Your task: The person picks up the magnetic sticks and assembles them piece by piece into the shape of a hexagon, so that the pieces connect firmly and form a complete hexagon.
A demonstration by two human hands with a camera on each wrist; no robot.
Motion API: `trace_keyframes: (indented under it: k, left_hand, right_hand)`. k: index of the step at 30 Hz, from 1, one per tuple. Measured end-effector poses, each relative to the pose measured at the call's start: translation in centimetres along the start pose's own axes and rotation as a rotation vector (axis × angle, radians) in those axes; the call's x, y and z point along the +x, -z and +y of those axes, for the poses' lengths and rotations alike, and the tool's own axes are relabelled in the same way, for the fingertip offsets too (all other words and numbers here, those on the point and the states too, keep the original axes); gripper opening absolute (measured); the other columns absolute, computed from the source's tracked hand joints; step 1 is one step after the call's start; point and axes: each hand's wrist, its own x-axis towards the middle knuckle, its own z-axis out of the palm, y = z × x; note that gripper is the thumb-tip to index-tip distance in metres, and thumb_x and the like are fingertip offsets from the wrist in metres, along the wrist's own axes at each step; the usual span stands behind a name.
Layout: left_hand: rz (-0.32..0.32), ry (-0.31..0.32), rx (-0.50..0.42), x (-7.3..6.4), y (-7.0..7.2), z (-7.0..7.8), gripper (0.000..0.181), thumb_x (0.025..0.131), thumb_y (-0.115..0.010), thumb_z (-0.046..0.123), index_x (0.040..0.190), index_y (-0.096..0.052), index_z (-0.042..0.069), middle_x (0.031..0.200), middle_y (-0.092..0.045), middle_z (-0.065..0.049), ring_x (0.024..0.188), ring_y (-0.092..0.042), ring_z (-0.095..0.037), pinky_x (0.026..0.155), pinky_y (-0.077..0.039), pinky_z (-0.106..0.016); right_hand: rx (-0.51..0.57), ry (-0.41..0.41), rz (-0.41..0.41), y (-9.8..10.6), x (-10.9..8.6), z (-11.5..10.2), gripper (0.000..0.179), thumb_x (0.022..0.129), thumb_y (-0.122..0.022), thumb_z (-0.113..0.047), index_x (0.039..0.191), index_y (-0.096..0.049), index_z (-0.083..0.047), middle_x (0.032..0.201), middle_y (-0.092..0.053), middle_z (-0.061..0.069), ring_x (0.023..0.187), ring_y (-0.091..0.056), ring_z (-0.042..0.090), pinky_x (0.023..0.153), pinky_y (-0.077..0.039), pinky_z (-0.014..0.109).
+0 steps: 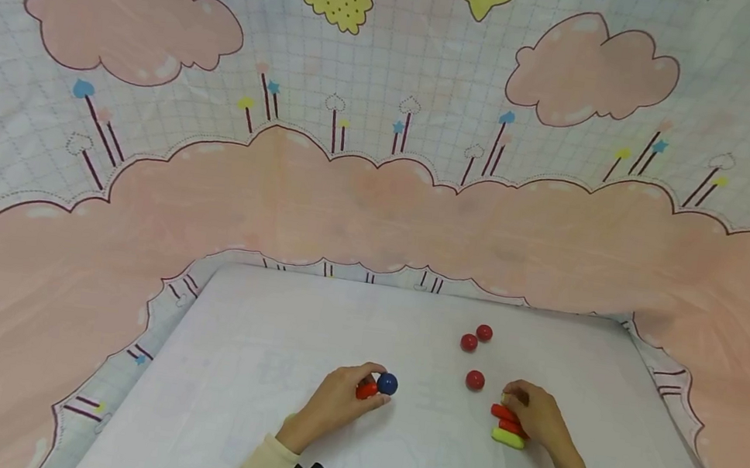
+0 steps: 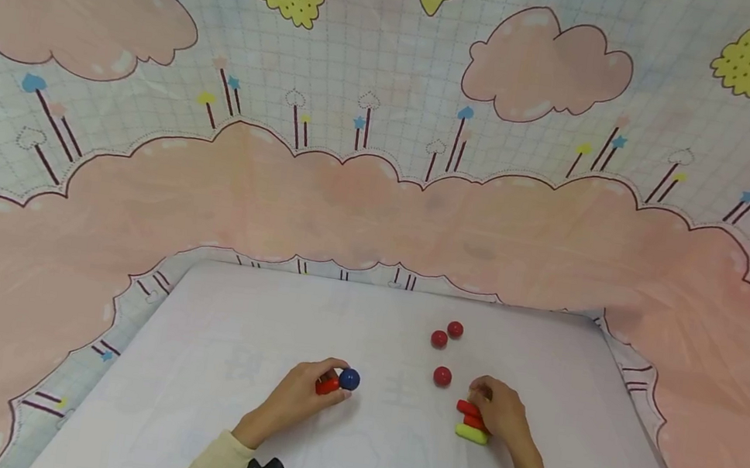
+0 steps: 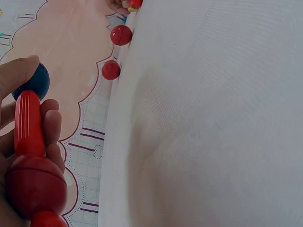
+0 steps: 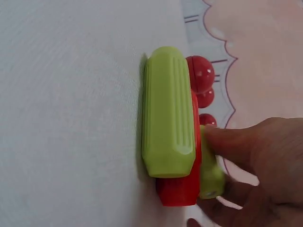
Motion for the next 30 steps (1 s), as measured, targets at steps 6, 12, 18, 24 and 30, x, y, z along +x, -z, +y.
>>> trace_keyframes:
  k: [6, 12, 18, 24, 30]
  left_hand:
    - [0.013, -0.001, 0.011, 0.1, 0.1, 0.1, 0.040, 0.087, -0.074, 0.039, 0.121, -0.064, 0.019, 0.088, -0.067, 0.005, 0.072, -0.049, -0.004, 0.066, -0.042, -0.019]
    - [0.009, -0.014, 0.004, 0.3, -0.1, 0.2, 0.040, 0.087, -0.074, 0.038, 0.120, -0.064, 0.019, 0.088, -0.068, 0.005, 0.072, -0.049, -0.003, 0.066, -0.041, -0.018]
    - [0.036, -0.083, 0.000, 0.4, -0.6, 0.4, 0.038, 0.087, -0.075, 0.030, 0.120, -0.063, 0.016, 0.084, -0.066, 0.006, 0.070, -0.050, -0.003, 0.065, -0.043, -0.017]
    - [0.069, -0.043, 0.031, 0.3, -0.6, 0.4, 0.042, 0.087, -0.075, 0.031, 0.124, -0.059, 0.017, 0.083, -0.063, 0.005, 0.068, -0.046, -0.003, 0.063, -0.041, -0.017]
    - [0.031, -0.064, 0.012, 0.2, -0.3, 0.5, 0.042, 0.087, -0.075, 0.033, 0.123, -0.059, 0.018, 0.082, -0.062, 0.006, 0.068, -0.045, -0.003, 0.064, -0.039, -0.018]
  right_hand:
    - [0.074, 0.105, 0.159, 0.2, -0.2, -3.2, 0.021, 0.094, -0.066, -0.018, 0.111, -0.067, -0.007, 0.106, -0.069, 0.010, 0.098, -0.065, 0.027, 0.084, -0.054, 0.039]
    - [0.251, 0.341, 0.070, -1.9, -0.9, -9.7, 0.014, 0.083, -0.078, -0.018, 0.094, -0.069, -0.016, 0.091, -0.070, -0.002, 0.081, -0.061, 0.011, 0.072, -0.051, 0.021]
    - [0.318, 0.496, -0.045, -5.4, -1.7, -13.8, 0.013, 0.083, -0.078, -0.025, 0.093, -0.069, -0.022, 0.090, -0.068, -0.008, 0.079, -0.055, 0.003, 0.073, -0.051, 0.022]
    - [0.324, 0.454, 0.035, -6.4, -1.9, -14.5, 0.017, 0.080, -0.081, -0.019, 0.092, -0.069, -0.022, 0.088, -0.068, -0.009, 0.077, -0.055, 0.006, 0.071, -0.052, 0.022]
    - [0.329, 0.370, 0.093, -6.1, -1.5, -14.0, 0.017, 0.079, -0.081, -0.018, 0.091, -0.070, -0.021, 0.087, -0.069, -0.010, 0.078, -0.058, 0.008, 0.072, -0.052, 0.019]
